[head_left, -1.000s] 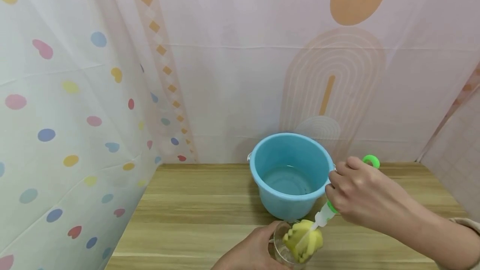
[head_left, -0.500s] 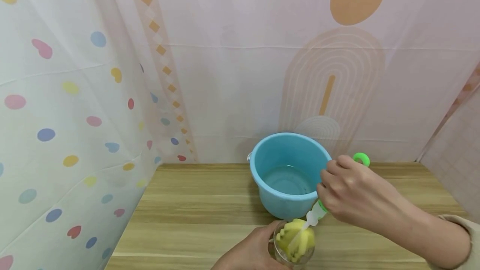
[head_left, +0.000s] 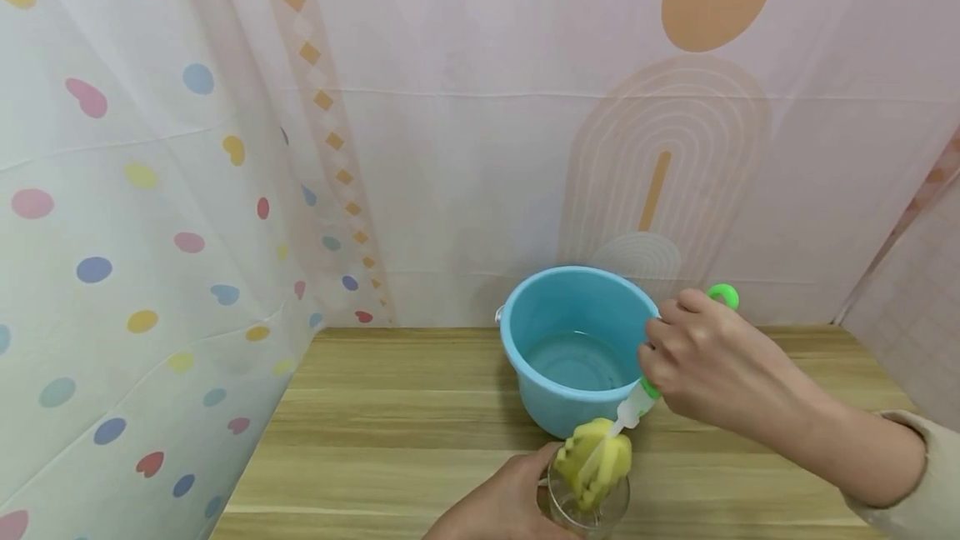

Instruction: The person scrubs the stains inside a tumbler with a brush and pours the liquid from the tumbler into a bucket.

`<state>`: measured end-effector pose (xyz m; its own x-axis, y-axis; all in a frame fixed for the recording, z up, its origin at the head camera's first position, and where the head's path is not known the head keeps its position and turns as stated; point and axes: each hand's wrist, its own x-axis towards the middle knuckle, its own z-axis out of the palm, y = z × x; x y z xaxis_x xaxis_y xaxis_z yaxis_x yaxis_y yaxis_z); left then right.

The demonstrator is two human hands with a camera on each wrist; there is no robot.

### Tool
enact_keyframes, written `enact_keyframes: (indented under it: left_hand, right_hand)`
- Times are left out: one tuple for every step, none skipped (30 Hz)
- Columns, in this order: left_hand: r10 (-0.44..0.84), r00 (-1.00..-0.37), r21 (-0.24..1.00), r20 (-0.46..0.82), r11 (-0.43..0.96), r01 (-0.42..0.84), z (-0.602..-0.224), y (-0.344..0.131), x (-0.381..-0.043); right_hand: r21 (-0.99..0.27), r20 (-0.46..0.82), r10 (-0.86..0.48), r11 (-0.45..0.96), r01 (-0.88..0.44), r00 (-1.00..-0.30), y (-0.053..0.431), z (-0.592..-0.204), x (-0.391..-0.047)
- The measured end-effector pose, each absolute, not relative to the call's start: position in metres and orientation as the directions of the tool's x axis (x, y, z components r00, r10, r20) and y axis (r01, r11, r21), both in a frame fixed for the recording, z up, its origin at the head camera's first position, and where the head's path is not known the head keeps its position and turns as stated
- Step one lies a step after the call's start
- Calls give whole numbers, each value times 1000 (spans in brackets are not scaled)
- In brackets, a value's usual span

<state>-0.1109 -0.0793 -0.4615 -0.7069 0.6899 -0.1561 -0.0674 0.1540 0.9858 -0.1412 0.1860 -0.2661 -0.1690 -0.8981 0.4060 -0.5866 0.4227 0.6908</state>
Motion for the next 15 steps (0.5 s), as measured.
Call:
enact_keyframes:
  left_hand:
    - [692, -705, 986, -156, 151, -69, -462, -79, -111]
    - [693, -703, 986, -162, 151, -78, -462, -79, -112]
    - [694, -701, 985, -163, 149, -81, -462, -79, -112]
    - [694, -700, 985, -165, 149, -84, -462, -79, -112]
    - [694, -699, 984, -172, 149, -94, -462, -79, -112]
    - [693, -699, 983, -178, 150, -102, -462, -79, -112]
    - [691, -699, 983, -183, 153, -106, -461, -79, -112]
    - [688, -701, 982, -188, 157, -109, -461, -79, -112]
    - [686, -703, 981, -190, 160, -108, -461, -80, -112]
    - [682, -705, 980, -192, 165, -107, -461, -80, -112]
    - [679, -708, 980, -194, 168, -108, -461, -80, -113]
    - [677, -710, 979, -195, 173, -104, -461, -80, -112]
    - [675, -712, 980, -193, 175, -100, -461, -80, -112]
    - [672, -714, 979, -194, 179, -97, -462, -80, -112]
    - [670, -716, 979, -193, 182, -93, -462, -81, -113]
  right_hand:
    - [686, 412, -895, 427, -589, -168, 187, -266, -142]
    - [683, 415, -893, 431, -590, -172, 188, -266, -142]
    - [678, 420, -890, 436, -591, -175, 189, -266, -142]
    - [676, 422, -889, 440, -591, -179, 191, -266, -142]
    - [675, 420, -888, 442, -591, -184, 192, -265, -142]
    - [675, 419, -888, 444, -590, -189, 194, -265, -141]
    - [675, 416, -888, 445, -589, -194, 195, -265, -141]
    - [674, 413, -889, 445, -589, -199, 197, -265, -140]
    - [672, 414, -888, 447, -590, -201, 198, -265, -139]
    - [671, 414, -887, 449, -590, -204, 199, -264, -138]
    - [672, 414, -887, 450, -588, -206, 201, -264, -137]
    - [670, 416, -885, 453, -588, -208, 202, -264, -136]
    - [667, 418, -883, 457, -588, -211, 204, -264, -136]
    - [666, 420, -882, 459, -588, -213, 205, -264, -135]
    - [666, 420, -882, 460, -588, -215, 206, -264, -134]
